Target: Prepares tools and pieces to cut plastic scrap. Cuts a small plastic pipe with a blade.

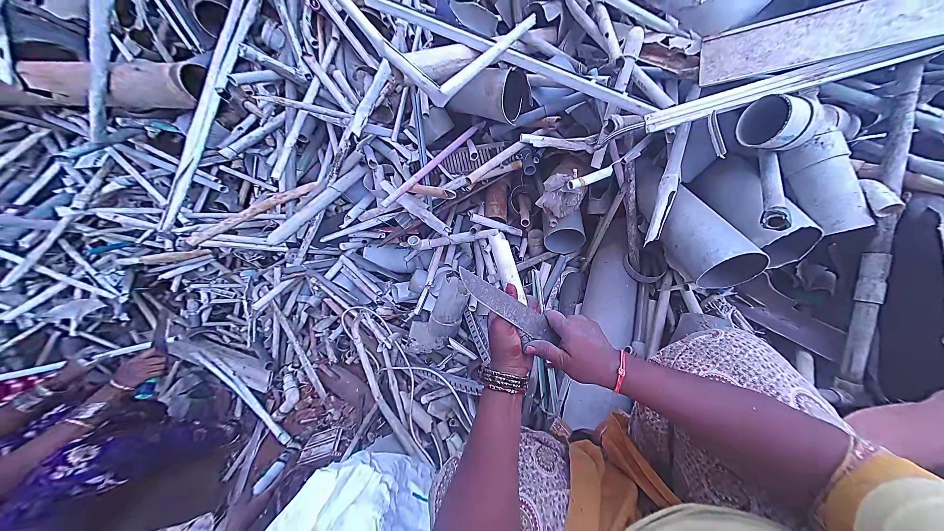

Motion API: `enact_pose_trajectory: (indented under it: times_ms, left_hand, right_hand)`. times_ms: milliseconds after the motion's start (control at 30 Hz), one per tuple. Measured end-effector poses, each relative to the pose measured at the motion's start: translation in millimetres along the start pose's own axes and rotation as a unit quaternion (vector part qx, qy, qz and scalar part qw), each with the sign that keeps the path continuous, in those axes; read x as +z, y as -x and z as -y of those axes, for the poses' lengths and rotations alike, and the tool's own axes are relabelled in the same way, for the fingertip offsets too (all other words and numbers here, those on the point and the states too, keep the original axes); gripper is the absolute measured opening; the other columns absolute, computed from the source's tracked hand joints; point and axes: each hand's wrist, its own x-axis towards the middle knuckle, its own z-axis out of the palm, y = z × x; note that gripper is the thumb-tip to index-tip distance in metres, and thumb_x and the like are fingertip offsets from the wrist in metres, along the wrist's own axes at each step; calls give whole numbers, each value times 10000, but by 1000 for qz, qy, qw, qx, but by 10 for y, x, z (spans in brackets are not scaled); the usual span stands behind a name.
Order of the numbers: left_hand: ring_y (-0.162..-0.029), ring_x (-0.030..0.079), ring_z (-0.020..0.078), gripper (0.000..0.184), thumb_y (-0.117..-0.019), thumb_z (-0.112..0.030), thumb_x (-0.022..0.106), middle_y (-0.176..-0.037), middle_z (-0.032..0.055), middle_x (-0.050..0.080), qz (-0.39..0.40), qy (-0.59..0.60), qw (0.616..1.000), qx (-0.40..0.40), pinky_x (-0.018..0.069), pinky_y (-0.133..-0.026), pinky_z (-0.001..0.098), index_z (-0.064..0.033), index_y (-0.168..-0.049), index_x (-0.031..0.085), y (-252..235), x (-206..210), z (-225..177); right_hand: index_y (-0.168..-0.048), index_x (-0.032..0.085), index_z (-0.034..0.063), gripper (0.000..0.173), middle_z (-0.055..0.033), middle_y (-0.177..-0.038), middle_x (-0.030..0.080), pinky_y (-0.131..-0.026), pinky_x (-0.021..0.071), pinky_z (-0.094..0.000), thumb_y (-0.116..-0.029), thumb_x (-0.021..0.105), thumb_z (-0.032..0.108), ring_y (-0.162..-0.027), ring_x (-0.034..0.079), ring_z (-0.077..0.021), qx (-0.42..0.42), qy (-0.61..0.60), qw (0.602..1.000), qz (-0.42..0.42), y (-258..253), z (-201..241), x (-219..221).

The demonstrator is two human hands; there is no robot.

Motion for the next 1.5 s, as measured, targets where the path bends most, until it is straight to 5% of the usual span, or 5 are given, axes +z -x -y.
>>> enact_pose_trajectory:
  times_ms: [433,633,1000,1367,1500]
  left_hand:
    - [-567,661,90,326,-1127,-220,260,-666,25,631,82,23,987,-139,582,-548,220,-60,-1029,526,-6,-82,-63]
    - [-586,672,79,489,-1083,-203,171,-707,36,696,114,39,986,-113,567,-529,222,-108,-881,606,-26,-136,-92]
    - [-773,694,54,210,-1101,-93,374,-874,19,696,74,-117,989,-59,593,-718,211,-34,-1206,546,56,-18,-88]
    - [-543,617,68,268,-1130,-187,252,-651,4,579,84,-23,984,-155,551,-539,185,-70,-1073,487,-13,-23,-68]
    - [-627,682,90,447,-1129,-220,178,-696,29,669,88,13,990,-107,591,-610,225,-63,-994,574,44,-21,-128]
  right_hand:
    - [-777,586,37,631,-102,-563,549,-438,428,-419,-987,470,621,-491,594,-273,-303,113,918,-229,-111,-334,184]
    - [-1127,631,-69,953,-150,-864,690,-708,532,-483,-788,576,820,-817,681,-265,-161,-82,976,-118,-137,-324,10]
    - [-1087,645,-52,882,-166,-788,687,-583,525,-520,-868,500,790,-720,708,-354,-136,113,976,-127,-14,-139,55]
    - [-818,615,40,601,-116,-617,611,-458,468,-432,-973,493,608,-536,647,-301,-259,181,922,-222,-25,-163,180]
    - [-1007,652,-54,846,-140,-732,671,-529,506,-446,-882,492,768,-639,675,-276,-257,27,938,-232,-90,-262,152]
